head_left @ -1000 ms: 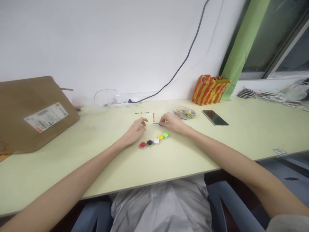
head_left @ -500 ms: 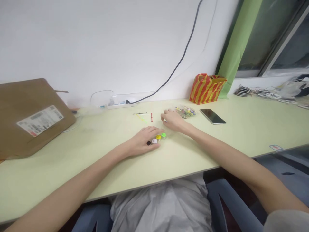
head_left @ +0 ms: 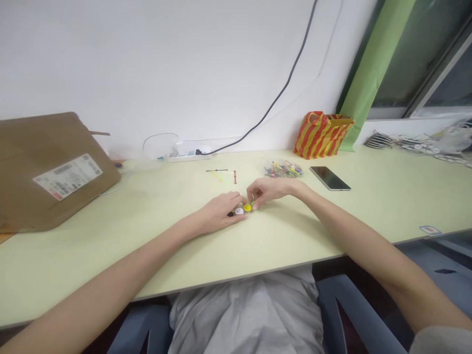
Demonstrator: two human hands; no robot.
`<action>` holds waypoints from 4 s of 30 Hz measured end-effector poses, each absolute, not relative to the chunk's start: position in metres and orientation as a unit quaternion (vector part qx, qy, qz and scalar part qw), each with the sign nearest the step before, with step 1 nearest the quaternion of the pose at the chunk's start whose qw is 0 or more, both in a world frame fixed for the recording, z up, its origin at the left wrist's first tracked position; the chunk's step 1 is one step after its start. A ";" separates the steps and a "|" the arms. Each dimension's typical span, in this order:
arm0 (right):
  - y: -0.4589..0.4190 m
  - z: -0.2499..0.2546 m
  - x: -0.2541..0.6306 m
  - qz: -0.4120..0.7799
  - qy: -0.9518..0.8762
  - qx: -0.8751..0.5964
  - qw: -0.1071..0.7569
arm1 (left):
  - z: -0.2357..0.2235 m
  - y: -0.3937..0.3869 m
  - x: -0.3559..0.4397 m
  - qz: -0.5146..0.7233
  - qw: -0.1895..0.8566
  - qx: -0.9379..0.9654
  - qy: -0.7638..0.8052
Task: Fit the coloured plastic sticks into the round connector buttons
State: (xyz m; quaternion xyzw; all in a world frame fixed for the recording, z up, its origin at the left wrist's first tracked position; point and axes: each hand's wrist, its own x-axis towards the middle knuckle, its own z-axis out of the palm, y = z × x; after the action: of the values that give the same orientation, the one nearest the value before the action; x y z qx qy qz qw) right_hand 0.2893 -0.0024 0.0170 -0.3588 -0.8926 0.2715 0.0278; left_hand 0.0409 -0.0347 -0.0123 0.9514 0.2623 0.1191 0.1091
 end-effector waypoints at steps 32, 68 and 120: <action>0.001 -0.037 0.250 0.026 -0.838 -0.507 0.201 | -0.016 -0.017 0.028 0.192 0.030 0.946 0.259; 0.070 -0.013 0.204 -0.010 -0.838 -0.521 0.160 | -0.017 0.001 0.013 0.284 0.018 0.902 0.325; -0.011 -0.023 0.253 0.163 -0.813 -0.388 0.402 | -0.020 0.000 0.023 0.248 0.130 0.874 0.397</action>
State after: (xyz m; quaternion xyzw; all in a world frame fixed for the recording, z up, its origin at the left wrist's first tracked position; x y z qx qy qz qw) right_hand 0.2533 -0.0112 -0.0227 -0.3885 -0.8129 0.1627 0.4022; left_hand 0.0225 0.0004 -0.0195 0.8741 0.3970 0.2479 0.1301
